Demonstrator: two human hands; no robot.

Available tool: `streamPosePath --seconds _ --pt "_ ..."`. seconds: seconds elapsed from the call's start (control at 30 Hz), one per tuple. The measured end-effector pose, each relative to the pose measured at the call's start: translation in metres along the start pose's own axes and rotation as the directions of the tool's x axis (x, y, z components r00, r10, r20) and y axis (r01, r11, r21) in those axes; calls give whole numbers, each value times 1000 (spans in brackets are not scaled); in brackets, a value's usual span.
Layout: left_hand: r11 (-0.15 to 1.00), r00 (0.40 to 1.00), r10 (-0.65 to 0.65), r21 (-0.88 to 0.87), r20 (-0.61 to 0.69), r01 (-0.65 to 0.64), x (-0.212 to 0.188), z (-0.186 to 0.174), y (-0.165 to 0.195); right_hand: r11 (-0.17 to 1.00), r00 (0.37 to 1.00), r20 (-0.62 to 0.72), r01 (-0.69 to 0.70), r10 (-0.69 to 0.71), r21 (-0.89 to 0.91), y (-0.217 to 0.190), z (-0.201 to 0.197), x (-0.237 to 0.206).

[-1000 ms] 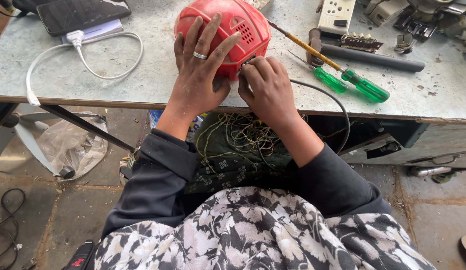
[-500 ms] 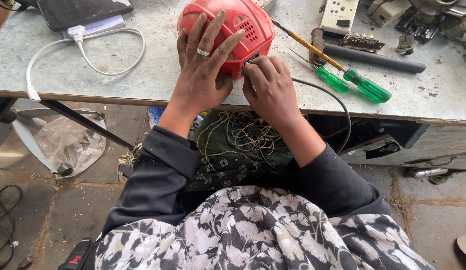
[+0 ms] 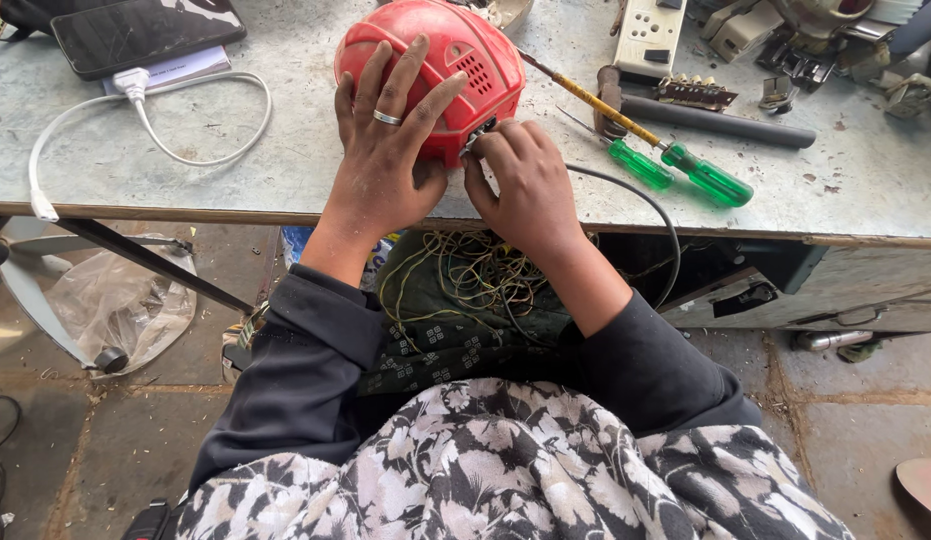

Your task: The person unscrews the casing of a red appliance using a screwdriver, taps the device with a hammer, and manipulates the internal wires and components by hand and with the screwdriver.

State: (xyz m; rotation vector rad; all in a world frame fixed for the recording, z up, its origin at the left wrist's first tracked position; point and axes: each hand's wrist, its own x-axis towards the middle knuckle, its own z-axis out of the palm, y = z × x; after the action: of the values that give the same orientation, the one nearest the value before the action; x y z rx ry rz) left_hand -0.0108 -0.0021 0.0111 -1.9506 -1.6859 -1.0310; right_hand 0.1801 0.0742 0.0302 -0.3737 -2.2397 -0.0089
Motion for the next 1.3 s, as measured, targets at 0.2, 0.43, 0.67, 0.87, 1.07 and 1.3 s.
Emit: streamPosePath --seconds 0.2,0.43,0.67,0.87,1.07,1.3 --pt "1000 1000 -2 7 5 2 0 1 -1 999 1000 7 27 -27 26 0 0 2" --pt "1000 1000 -2 -8 7 3 0 -2 0 998 1000 -22 2 -1 60 -4 -3 1" --pt "1000 1000 0 2 11 0 -1 -1 -1 999 1000 14 11 -11 52 -3 -2 2" --pt "1000 1000 4 7 -2 -4 -1 1 -2 999 1000 -21 6 -5 41 -4 -5 2" --pt "1000 1000 8 1 1 -8 -2 0 -2 998 1000 1 21 -21 58 -3 -3 2" --pt "1000 1000 -3 2 5 3 -2 1 -2 997 999 -17 41 -40 58 -2 -2 1"
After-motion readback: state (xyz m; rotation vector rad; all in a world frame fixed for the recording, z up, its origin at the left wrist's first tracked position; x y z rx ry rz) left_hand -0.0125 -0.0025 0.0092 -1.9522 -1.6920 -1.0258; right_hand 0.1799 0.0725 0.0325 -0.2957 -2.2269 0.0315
